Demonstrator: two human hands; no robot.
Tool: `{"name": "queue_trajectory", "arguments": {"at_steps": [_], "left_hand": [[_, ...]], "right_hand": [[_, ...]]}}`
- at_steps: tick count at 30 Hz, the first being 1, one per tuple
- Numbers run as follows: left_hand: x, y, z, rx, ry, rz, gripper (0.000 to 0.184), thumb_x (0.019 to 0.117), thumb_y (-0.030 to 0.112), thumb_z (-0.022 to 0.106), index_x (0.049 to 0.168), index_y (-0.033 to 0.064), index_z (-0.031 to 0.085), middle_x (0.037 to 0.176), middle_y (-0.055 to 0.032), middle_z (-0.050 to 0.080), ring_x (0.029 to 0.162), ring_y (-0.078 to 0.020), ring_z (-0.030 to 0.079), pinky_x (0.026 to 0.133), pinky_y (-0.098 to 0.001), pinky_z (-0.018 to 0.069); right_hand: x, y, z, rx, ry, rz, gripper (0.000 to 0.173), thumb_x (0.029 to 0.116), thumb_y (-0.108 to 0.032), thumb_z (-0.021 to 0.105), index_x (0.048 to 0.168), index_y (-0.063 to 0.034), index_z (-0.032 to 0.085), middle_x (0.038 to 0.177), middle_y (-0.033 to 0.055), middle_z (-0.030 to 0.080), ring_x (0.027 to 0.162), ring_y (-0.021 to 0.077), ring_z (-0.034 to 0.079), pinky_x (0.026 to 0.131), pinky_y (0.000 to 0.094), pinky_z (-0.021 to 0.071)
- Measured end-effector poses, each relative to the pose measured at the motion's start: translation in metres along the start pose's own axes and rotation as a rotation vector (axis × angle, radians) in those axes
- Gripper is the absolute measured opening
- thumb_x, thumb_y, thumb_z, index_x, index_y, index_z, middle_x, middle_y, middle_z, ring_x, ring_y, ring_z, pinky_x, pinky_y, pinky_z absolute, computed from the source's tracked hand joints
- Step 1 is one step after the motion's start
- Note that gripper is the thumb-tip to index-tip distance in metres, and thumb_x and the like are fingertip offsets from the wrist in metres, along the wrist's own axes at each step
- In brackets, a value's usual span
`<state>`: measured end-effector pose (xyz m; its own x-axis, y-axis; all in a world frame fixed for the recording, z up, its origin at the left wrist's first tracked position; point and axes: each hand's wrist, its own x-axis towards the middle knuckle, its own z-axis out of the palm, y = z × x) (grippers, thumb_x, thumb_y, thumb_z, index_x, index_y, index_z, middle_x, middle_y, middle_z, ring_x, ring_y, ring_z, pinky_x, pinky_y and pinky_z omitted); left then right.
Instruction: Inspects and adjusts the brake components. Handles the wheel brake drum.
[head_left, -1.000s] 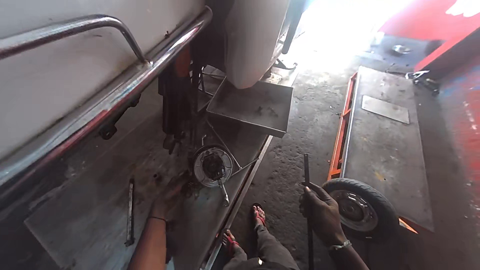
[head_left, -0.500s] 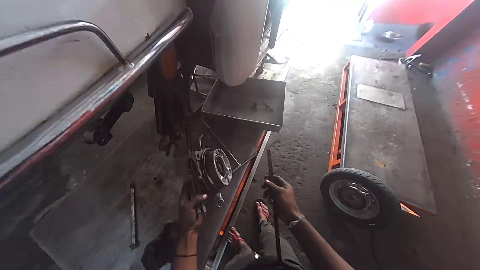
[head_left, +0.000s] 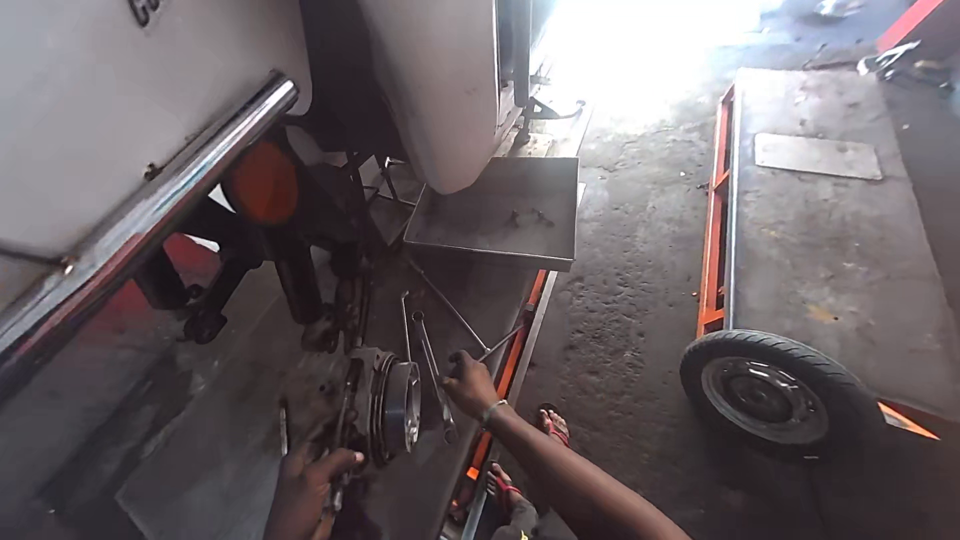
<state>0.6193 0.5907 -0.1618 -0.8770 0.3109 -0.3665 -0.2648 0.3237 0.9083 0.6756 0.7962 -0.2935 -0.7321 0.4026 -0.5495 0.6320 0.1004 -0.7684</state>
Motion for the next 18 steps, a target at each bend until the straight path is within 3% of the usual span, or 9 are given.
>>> {"name": "queue_trajectory", "arguments": {"at_steps": [1, 3, 6, 9, 13, 18], "left_hand": [[0.001, 0.0, -0.001, 0.038, -0.005, -0.002, 0.042, 0.0745, -0.012, 0.055, 0.114, -0.0008, 0.061, 0.092, -0.0006, 0.065, 0.071, -0.0046, 0.063, 0.058, -0.0181, 0.0525], [0.004, -0.001, -0.003, 0.108, -0.021, -0.004, 0.043, 0.0743, -0.012, 0.056, 0.115, -0.0007, 0.06, 0.093, -0.0001, 0.065, 0.073, -0.0045, 0.063, 0.06, -0.0186, 0.053], [0.006, -0.002, -0.006, 0.161, -0.047, 0.007, 0.046, 0.0738, -0.012, 0.059, 0.118, -0.0028, 0.058, 0.096, 0.0005, 0.065, 0.079, -0.0043, 0.064, 0.069, -0.021, 0.0554], [0.008, -0.002, -0.012, 0.152, -0.064, 0.015, 0.045, 0.0733, -0.014, 0.059, 0.117, -0.0024, 0.059, 0.094, 0.0026, 0.067, 0.079, -0.0031, 0.065, 0.07, -0.0206, 0.0564], [0.008, -0.002, -0.012, 0.156, -0.098, -0.007, 0.045, 0.0733, -0.012, 0.06, 0.118, -0.004, 0.058, 0.094, 0.0028, 0.065, 0.081, -0.0029, 0.065, 0.074, -0.0218, 0.0567], [0.013, -0.011, -0.005, 0.106, -0.11, -0.018, 0.044, 0.0724, -0.012, 0.06, 0.115, -0.0038, 0.057, 0.092, 0.0026, 0.065, 0.079, -0.0026, 0.064, 0.073, -0.0212, 0.0561]], "right_hand": [[0.006, -0.011, 0.005, -0.085, -0.026, 0.005, 0.057, 0.0965, -0.025, 0.068, 0.145, -0.0017, 0.049, 0.129, 0.0227, 0.064, 0.116, 0.0383, 0.065, 0.1, 0.0565, 0.0499], [0.018, -0.033, 0.013, -0.249, -0.044, 0.019, 0.066, 0.0972, -0.026, 0.067, 0.152, -0.0031, 0.038, 0.14, 0.0256, 0.056, 0.114, 0.0418, 0.065, 0.096, 0.0574, 0.0515], [0.041, -0.053, 0.021, -0.344, -0.055, 0.024, 0.067, 0.1016, -0.02, 0.06, 0.158, -0.0036, 0.027, 0.143, 0.0284, 0.051, 0.109, 0.0431, 0.067, 0.093, 0.0554, 0.0536], [0.067, -0.059, 0.031, -0.35, -0.039, 0.009, 0.061, 0.1048, -0.017, 0.053, 0.158, -0.0023, 0.027, 0.138, 0.0281, 0.055, 0.108, 0.0435, 0.067, 0.091, 0.0558, 0.0547], [0.099, -0.07, 0.032, -0.322, 0.013, -0.017, 0.061, 0.1018, -0.018, 0.06, 0.154, -0.0032, 0.033, 0.136, 0.0294, 0.055, 0.103, 0.0449, 0.068, 0.085, 0.0573, 0.0566], [0.146, -0.09, 0.028, -0.419, 0.026, -0.09, 0.052, 0.1036, -0.008, 0.053, 0.153, -0.0014, 0.037, 0.141, 0.0298, 0.052, 0.109, 0.0456, 0.067, 0.089, 0.0562, 0.0562]]}}
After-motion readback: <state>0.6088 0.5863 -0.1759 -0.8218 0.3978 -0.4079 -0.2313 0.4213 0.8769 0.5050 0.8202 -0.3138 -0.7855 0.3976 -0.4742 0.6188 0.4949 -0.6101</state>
